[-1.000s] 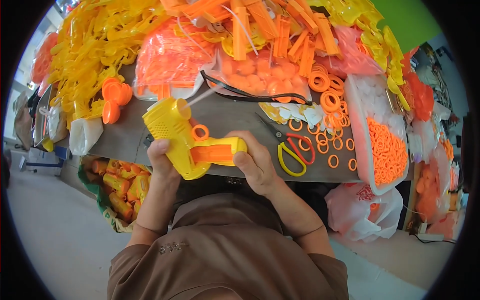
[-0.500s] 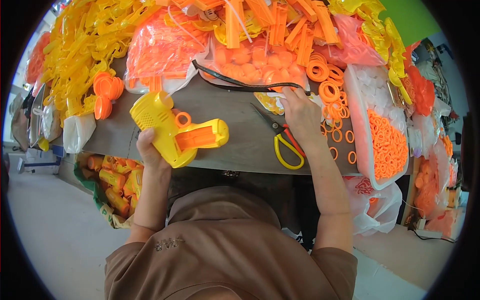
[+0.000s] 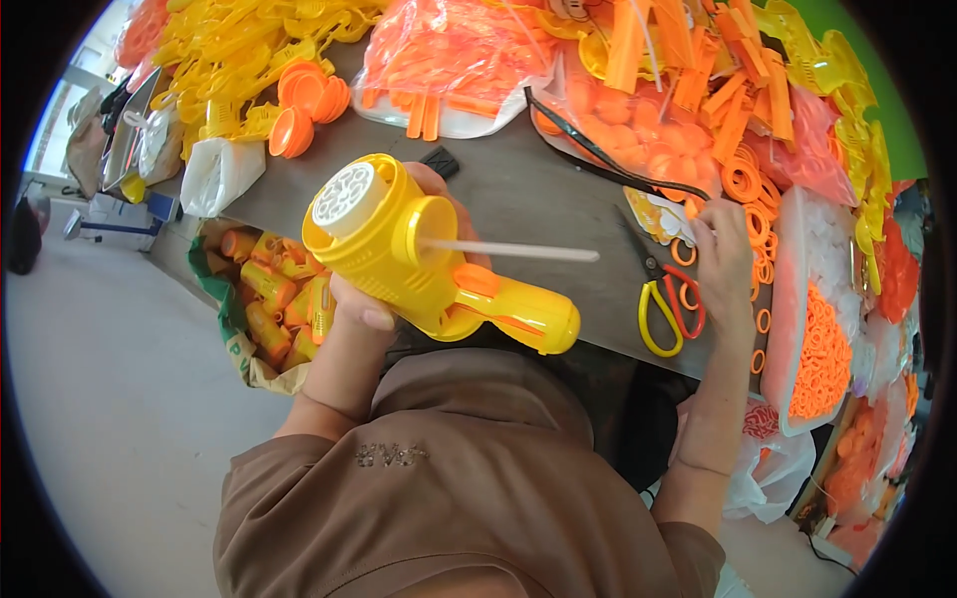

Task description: Assembling yellow and orange plastic toy guns and components at a factory workbench.

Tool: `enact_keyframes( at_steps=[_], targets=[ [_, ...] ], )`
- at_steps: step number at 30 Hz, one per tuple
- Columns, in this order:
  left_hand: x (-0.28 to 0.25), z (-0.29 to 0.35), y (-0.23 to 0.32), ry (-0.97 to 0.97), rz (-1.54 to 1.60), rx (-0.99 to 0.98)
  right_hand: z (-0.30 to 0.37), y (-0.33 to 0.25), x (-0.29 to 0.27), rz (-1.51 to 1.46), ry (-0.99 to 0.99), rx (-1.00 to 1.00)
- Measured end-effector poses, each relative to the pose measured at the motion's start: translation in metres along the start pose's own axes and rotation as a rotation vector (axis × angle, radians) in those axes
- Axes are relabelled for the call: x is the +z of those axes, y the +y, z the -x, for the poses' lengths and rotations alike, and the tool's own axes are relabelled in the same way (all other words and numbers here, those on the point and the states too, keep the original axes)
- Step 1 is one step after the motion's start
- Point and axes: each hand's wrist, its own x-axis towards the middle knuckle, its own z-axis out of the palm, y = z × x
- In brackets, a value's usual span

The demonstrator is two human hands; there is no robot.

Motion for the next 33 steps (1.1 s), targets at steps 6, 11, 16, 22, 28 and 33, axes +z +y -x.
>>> enact_keyframes(
  at_steps=[6, 11, 16, 22, 28, 33],
  targets=[
    [0.007, 0.000, 0.009, -0.072, -0.080, 0.085, 0.021, -0.050, -0.015, -0.413, -0.091, 0.248],
    [0.003, 0.001, 0.010, -0.081, -0.085, 0.097, 0.028, -0.101, -0.030, -0.616, -0.449, -0.109],
    [-0.002, 0.007, 0.008, -0.076, -0.133, 0.079, 0.026, -0.116, -0.013, -0.598, -0.548, -0.266],
    [-0.006, 0.015, 0.006, 0.229, -0.180, -0.121, 0.033, -0.122, 0.014, -1.151, -0.387, 0.357],
    [0.000, 0.014, 0.002, 0.305, 0.039, -0.132, 0.042, -0.125, 0.026, -1.125, -0.278, 0.232],
    [0.012, 0.013, 0.001, 0.393, -0.091, -0.223, 0.047, -0.119, 0.026, -1.092, -0.191, 0.110]
  ],
)
